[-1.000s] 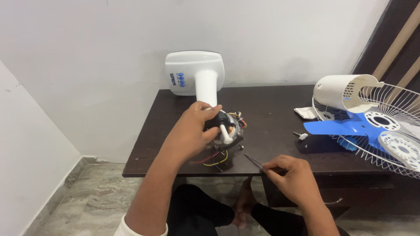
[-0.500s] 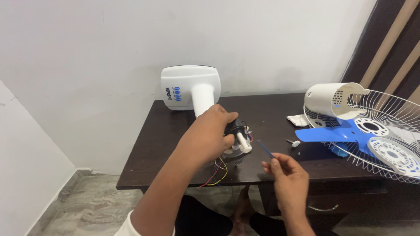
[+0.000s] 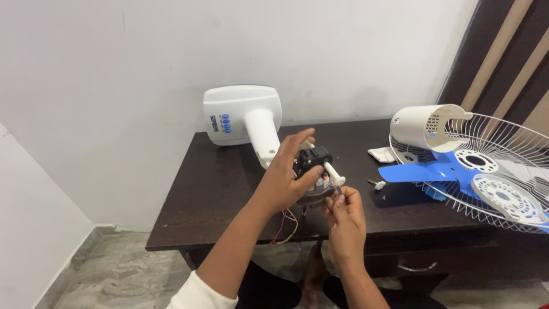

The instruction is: The person disassembles a white electric fan on a dark wooden table. They remove the front grille, fan blades, and motor housing, then use a screwdriver to detach the motor and separate internal components.

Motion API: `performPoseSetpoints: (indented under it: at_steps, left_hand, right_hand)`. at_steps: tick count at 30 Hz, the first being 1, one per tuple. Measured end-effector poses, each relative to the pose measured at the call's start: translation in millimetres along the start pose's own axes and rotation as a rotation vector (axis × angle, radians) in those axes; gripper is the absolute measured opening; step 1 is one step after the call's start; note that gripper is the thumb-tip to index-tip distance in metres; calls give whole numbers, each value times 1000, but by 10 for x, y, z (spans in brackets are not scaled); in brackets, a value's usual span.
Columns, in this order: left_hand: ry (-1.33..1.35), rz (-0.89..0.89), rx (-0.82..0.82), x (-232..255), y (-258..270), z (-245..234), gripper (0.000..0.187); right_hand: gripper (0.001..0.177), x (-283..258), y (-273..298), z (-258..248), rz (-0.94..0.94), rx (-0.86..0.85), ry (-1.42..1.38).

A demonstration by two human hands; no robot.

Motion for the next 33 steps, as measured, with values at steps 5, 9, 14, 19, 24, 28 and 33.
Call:
performPoseSetpoints:
  at_steps: [5,9,14,19,24,28,33]
  left_hand:
    - [130,-113,4,-137,-19,48,70]
    - [30,-227,-148,-120,-57,-12,62]
    - [56,-198,-210,-121,-110,-37,59]
    - [-21,-184,-261,-133,-167,2,59]
    - [-183,-327,-385,-104,-142,42,58]
    - [-219,-329,-380,-89,-143,18,59]
    - [-297,-404,-431,-129,-124,34,57]
  right_hand:
    - [14,-23,62,16,10,-82,-77]
    - [17,-29,148,63,146,-13,-37]
    - [16,-96,184,53,162,-79,97]
    - [22,-117,232,-91,4,75,151]
    - [20,-88,327,-330,-264,262,426]
    - [15,-101,315,-388,-319,348,400]
    - [13,-190,323,-284,-427,328,553]
Point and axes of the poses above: each hand's wrist, its own y-axis away from the middle knuckle, its own z-axis out of the palm, x = y × z, the point moved 1 cm from there along -y, towards the middle knuckle, and after that the axes turned 7 degrees about -y, right-handed, at the moved point
